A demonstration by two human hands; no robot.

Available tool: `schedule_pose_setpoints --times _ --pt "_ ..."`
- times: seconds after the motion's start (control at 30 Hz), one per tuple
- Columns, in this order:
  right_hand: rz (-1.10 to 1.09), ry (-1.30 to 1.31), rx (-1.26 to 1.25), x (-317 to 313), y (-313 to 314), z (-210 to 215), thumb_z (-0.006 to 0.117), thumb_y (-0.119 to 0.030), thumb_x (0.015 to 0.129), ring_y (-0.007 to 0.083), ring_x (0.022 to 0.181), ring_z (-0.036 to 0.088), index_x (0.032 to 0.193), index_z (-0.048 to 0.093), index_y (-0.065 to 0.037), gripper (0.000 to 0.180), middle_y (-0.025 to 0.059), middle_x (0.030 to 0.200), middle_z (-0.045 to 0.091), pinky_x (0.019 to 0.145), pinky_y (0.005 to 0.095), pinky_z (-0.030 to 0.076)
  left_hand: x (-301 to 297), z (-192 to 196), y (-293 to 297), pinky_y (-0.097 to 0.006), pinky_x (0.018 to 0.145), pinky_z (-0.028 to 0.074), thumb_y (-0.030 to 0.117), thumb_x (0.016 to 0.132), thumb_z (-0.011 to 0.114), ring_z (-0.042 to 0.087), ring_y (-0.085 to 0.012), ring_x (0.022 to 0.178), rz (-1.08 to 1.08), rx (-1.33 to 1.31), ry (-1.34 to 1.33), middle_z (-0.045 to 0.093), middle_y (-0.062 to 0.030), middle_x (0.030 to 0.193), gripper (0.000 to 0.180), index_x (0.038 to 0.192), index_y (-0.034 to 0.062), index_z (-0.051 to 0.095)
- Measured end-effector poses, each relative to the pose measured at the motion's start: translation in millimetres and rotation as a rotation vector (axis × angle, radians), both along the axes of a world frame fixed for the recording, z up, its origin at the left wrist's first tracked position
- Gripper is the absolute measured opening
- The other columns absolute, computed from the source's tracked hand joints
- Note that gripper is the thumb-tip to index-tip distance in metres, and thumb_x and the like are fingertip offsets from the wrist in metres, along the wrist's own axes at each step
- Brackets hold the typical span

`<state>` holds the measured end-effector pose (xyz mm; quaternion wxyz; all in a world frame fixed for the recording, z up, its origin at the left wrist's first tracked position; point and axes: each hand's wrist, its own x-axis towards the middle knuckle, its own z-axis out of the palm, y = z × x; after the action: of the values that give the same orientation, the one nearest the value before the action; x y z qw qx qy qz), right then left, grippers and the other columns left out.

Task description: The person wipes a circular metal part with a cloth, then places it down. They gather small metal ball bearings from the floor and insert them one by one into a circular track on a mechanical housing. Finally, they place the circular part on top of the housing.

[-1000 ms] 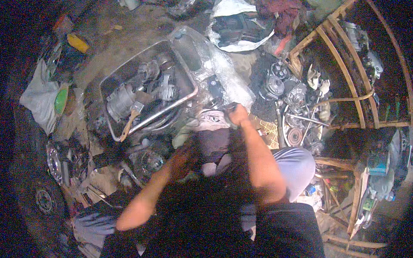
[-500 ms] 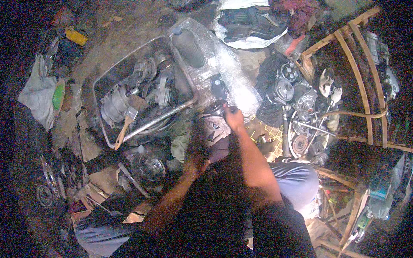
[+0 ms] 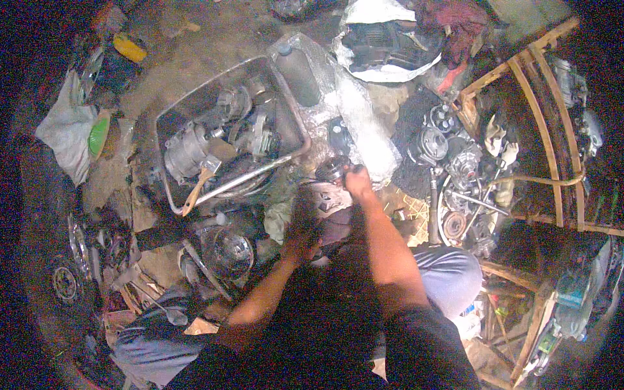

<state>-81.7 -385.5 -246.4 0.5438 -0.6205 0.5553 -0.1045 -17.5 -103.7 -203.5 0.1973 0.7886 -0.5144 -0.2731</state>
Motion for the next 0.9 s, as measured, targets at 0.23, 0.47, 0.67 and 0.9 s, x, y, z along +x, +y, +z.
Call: schedule_pose_setpoints --times 0.23,0.47,0.67,0.9 --pt "-0.100 0.038 -0.315 -13 25 -21 0.059 -0.021 0.099 0.0202 0.058 0.064 0.101 0.055 0.004 0.026 0.0140 0.073 0.069 0.052 0.0342 0.048 16 3 25 -0.057 0.117 0.023 0.047 0.094 0.057 0.023 -0.0451 0.146 0.001 -0.105 0.188 0.027 -0.0234 0.158 0.062 0.148 0.0191 0.044" --pt "-0.008 -0.013 -0.582 -30 5 90 0.062 -0.017 0.095 0.0212 0.068 0.060 0.092 0.058 0.005 0.023 0.0144 0.075 0.064 0.066 0.0379 0.048 37 10 35 -0.046 0.112 0.036 0.034 0.097 0.058 0.045 -0.0423 0.132 0.101 -0.136 0.411 0.054 -0.0247 0.137 0.041 0.126 0.0050 0.061" --pt "0.136 -0.148 -0.785 -62 -9 217 0.063 -0.013 0.096 0.0144 0.080 0.055 0.112 0.056 0.006 0.026 0.0065 0.090 0.063 0.075 0.0297 0.046 30 115 -6 -0.036 0.099 0.045 0.027 0.102 0.053 0.061 -0.0288 0.113 0.206 -0.493 0.478 0.064 -0.0173 0.124 0.035 0.126 0.0016 0.061" --pt "0.056 -0.652 -0.157 -68 61 333 0.074 -0.017 0.087 0.0180 0.101 0.059 0.122 0.061 0.004 0.042 0.0086 0.110 0.064 0.093 0.0327 0.046 41 180 -11 -0.044 0.100 0.046 0.067 0.099 0.033 0.056 -0.0234 0.123 0.445 -0.457 1.409 0.056 -0.0136 0.137 0.075 0.147 0.0097 0.043"
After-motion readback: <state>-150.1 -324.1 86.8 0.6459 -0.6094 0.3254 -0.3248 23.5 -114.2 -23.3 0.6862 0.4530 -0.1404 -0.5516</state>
